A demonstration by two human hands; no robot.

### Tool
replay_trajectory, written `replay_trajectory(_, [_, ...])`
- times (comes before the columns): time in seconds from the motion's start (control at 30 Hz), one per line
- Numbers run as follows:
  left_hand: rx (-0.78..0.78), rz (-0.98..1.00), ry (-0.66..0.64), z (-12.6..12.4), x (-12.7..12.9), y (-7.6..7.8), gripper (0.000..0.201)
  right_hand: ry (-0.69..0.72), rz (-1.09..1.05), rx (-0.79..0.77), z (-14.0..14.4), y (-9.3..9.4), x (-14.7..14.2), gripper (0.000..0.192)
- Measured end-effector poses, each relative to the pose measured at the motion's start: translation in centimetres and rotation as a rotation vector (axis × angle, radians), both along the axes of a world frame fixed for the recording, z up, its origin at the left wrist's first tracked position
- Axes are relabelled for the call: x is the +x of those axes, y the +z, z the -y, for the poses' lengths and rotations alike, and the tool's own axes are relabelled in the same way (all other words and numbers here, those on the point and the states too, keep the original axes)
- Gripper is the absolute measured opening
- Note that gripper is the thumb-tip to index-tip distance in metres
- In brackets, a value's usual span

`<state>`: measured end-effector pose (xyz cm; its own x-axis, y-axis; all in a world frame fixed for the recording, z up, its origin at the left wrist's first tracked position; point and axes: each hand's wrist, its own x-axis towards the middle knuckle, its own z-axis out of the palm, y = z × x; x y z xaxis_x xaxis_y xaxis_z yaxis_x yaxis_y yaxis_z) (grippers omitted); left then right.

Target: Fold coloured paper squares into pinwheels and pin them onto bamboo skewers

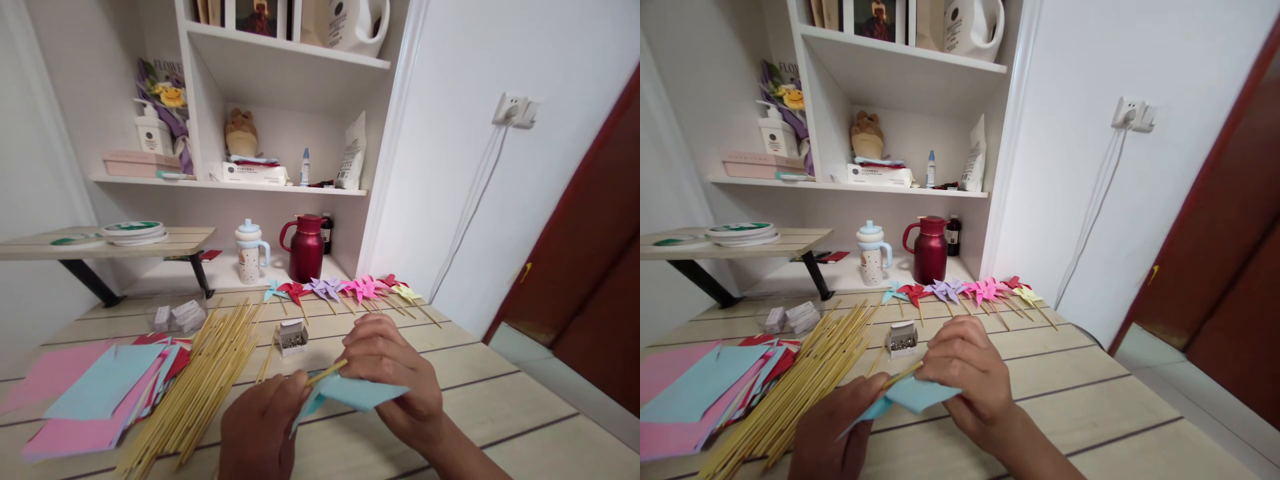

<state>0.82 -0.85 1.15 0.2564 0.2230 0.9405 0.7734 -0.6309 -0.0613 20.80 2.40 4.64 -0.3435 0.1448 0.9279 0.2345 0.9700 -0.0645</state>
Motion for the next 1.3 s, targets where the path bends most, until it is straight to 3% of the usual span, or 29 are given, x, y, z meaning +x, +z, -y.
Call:
replay_trajectory(0.27, [-0.064,-0.051,-0.017,-0.2,-0.8,-1.2,0.019,-0.001,0.003,-0.019,0.0,-0.1,0.0,0.017])
replay_trajectory(0.63, [-0.034,-0.019,-0.008,0.2,-0.1,0.0,0.019,0.065,-0.026,-0.073,-0.1,-0.3,0.0,0.019])
replay_trajectory(0.93, [-0.085,-0.011,-0.043,-0.1,-0.4,-1.3,0.02,0.062,-0.003,-0.068,-0.1,-0.4,0.1,0.017])
replay_trajectory(1.03, [-0.259,0.118,-0.03,-0.6,-0.4,-2.2,0.02,0.067,0.022,-0.069,-0.6,-0.6,0.0,0.017])
replay_trajectory(1.13, [-0.441,0.405,0.07,-1.4,-0.6,-2.6,0.024,0.054,0.064,-0.058,-1.3,-1.3,-0.2,0.016])
replay_trajectory(1.3, [-0.597,0.734,0.089,-2.2,-1.8,-1.8,0.03,0.013,0.121,-0.041,-2.6,-2.5,-0.6,0.014])
